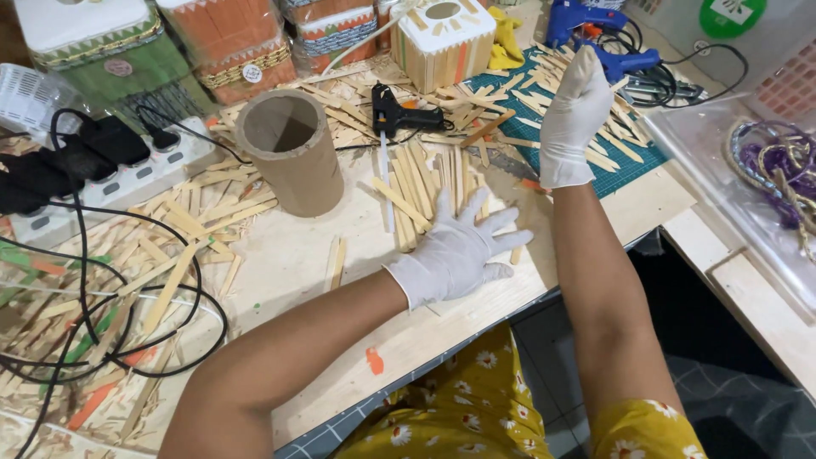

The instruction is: Gluing popsicle sticks onto a cardboard tube to create a decorative container using a hot glue gun and a utility knife

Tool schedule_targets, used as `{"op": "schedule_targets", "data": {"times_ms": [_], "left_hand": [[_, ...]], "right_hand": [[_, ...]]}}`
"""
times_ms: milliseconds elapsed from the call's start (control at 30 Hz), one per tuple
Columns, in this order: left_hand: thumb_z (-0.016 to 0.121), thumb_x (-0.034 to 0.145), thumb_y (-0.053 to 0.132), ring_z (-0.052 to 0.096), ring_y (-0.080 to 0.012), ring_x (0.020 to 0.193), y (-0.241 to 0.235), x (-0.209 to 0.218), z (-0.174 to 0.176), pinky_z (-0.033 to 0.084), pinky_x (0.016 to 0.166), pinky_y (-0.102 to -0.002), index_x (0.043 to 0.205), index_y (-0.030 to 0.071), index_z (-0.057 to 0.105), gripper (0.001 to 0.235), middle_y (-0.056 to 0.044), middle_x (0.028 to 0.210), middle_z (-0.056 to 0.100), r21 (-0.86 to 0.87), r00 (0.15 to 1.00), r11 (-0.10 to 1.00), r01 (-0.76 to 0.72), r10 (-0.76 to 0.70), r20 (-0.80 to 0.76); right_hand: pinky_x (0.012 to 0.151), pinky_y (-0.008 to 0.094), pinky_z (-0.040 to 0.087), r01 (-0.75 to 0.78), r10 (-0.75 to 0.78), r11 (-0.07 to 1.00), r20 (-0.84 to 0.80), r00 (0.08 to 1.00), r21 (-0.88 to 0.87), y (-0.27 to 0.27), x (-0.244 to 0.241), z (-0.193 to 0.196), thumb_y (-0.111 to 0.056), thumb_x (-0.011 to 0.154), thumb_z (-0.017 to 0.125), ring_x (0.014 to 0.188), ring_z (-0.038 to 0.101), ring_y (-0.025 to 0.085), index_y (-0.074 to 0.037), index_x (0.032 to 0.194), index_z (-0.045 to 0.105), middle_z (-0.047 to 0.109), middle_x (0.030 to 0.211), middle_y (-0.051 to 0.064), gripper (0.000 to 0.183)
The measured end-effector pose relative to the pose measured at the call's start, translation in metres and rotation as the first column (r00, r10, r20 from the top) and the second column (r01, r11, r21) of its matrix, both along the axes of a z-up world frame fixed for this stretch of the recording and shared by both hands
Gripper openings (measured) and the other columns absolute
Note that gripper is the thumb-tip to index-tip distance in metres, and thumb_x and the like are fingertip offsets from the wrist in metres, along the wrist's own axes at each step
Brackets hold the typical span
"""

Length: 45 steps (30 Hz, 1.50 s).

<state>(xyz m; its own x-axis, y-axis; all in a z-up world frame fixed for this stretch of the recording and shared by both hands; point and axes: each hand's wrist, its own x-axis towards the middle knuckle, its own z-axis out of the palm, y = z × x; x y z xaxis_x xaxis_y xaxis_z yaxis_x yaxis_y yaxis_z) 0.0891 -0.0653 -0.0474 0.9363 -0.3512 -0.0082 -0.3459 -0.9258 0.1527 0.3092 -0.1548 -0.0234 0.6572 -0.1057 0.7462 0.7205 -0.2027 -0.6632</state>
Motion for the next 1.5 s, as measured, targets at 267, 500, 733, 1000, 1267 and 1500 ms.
{"op": "schedule_targets", "data": {"times_ms": [267,500,733,1000,1267,1500], "left_hand": [[0.051,0.097,0.05,0.024,-0.047,0.146,0.033,0.005,0.012,0.025,0.105,-0.07,0.157,0.016,0.032,0.07,-0.011,0.166,0.022,-0.091,0.963,0.97,-0.226,0.236,0.128],[0.073,0.079,0.054,0.059,-0.0289,0.076,0.086,0.022,-0.004,0.045,0.064,-0.045,0.098,0.008,0.065,0.05,-0.011,0.088,0.061,0.082,0.791,0.878,-0.472,0.381,0.479],[0.073,0.075,0.072,0.057,-0.0295,0.074,0.094,0.042,-0.01,0.048,0.06,-0.046,0.1,0.004,0.074,0.072,-0.015,0.085,0.062,0.018,0.772,0.862,-0.507,0.444,0.455],[0.083,0.069,0.049,0.052,-0.0319,0.094,0.089,0.064,0.001,0.045,0.084,-0.046,0.101,0.015,0.081,0.046,-0.013,0.1,0.063,-0.208,0.801,0.818,-0.537,0.571,0.177],[0.072,0.074,0.047,0.065,-0.0394,0.108,0.104,0.096,-0.041,0.054,0.083,-0.052,0.096,0.012,0.075,0.042,-0.015,0.098,0.069,-0.125,0.722,0.721,-0.682,0.691,0.042],[0.067,0.078,0.046,0.065,-0.0305,0.122,0.105,0.082,-0.016,0.053,0.1,-0.045,0.119,0.021,0.059,0.049,-0.007,0.116,0.073,-0.406,0.672,0.553,-0.728,0.693,-0.261]], "right_hand": [[0.061,0.029,0.035,-0.036,0.024,0.984,-0.069,0.997,-0.175,0.014,-0.015,-0.014,-0.047,0.111,0.042,0.065,0.035,0.012,-0.009,0.08,0.045,0.041,0.07,-0.001,0.049],[0.052,0.033,0.037,-0.045,0.079,0.922,0.072,0.994,-0.385,0.029,-0.036,-0.018,-0.027,0.107,0.059,0.053,0.038,0.019,-0.002,0.085,0.06,0.05,0.063,0.004,0.033],[0.05,0.035,0.038,0.014,0.049,0.879,0.12,0.992,-0.476,0.031,-0.033,-0.025,-0.03,0.107,0.059,0.047,0.04,0.023,-0.003,0.085,0.061,0.051,0.058,0.006,0.034],[0.05,0.034,0.039,0.016,0.047,0.89,0.127,0.991,-0.455,0.032,-0.037,-0.022,-0.028,0.107,0.06,0.047,0.04,0.022,-0.002,0.085,0.062,0.053,0.058,0.006,0.034],[0.057,0.032,0.05,-0.027,0.064,0.906,0.074,0.995,-0.423,0.028,-0.017,-0.035,-0.059,0.111,0.047,0.054,0.065,0.029,-0.019,0.082,0.055,0.051,0.052,0.002,0.05],[0.056,0.034,0.05,-0.008,0.054,0.9,0.094,0.994,-0.435,0.028,-0.017,-0.036,-0.058,0.111,0.05,0.056,0.066,0.031,-0.017,0.083,0.055,0.052,0.052,0.003,0.05]]}}
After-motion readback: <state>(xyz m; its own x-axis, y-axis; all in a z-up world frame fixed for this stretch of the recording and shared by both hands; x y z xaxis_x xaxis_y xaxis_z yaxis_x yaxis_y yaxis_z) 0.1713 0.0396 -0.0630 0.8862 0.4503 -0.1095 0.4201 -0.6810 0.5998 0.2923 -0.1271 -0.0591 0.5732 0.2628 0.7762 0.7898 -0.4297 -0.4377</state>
